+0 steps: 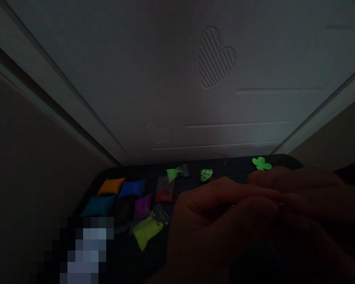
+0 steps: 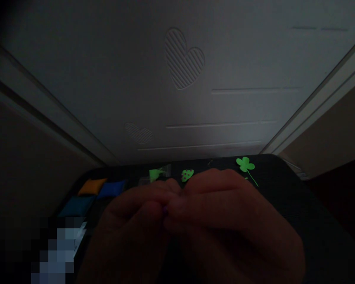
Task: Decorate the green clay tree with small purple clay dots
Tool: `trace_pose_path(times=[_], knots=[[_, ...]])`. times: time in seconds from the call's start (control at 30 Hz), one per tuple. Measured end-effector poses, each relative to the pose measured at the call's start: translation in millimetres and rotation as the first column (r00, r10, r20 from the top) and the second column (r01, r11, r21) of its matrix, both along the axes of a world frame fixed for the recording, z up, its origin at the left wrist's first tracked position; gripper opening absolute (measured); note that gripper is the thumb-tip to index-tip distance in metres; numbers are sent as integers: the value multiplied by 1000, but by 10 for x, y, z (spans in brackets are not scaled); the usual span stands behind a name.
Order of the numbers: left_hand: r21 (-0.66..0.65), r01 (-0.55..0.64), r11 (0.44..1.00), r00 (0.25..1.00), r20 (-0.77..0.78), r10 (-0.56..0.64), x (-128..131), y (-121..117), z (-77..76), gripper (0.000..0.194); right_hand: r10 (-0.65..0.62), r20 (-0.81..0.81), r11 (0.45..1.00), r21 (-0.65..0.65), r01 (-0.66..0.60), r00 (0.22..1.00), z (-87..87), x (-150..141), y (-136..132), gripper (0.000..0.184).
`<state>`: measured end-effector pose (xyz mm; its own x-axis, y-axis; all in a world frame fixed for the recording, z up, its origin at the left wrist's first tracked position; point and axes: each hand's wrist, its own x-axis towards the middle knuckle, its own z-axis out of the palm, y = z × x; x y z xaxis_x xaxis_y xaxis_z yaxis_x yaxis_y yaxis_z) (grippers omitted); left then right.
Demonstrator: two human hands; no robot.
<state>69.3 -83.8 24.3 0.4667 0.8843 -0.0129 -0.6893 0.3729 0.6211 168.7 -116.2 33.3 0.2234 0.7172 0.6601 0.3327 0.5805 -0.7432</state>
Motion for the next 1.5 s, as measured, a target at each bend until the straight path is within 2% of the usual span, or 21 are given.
trace_pose_path(times=[0.17,0.43,0.53,0.63,0.8,1.07,1.17,1.33,1.5], knots=[[20,-41,999,998,-55,42,-3,-3,8,4,57,58,998,-10,-56,997,6,18,-7,20],[9,-39,999,998,-39,39,-23,-21,9,3,3,57,999,35,-5,998,-18,18,17,18],[13,-53,998,997,-46,54,-19,-32,22,3,32,85,999,15,-34,996,-48,52,9,16],[26,-74,997,994,-76,76,-5,-27,26,3,55,46,998,20,-56,997,-62,49,1,16],[31,-74,997,990,-116,77,2,-12,6,3,7,42,1000,20,-8,999,-50,-4,8,28],[11,-61,998,996,-59,61,8,-19,4,3,-30,10,996,90,29,1000,-114,-9,55,24],[4,-83,997,995,-53,84,11,-20,14,2,-51,25,996,70,49,998,-119,-3,41,22],[20,-115,993,992,-39,116,24,-19,16,2,-117,-43,992,-56,115,992,-137,3,4,14],[45,-131,990,988,-73,134,37,-4,23,3,-105,13,994,-8,105,994,-152,40,31,15]])
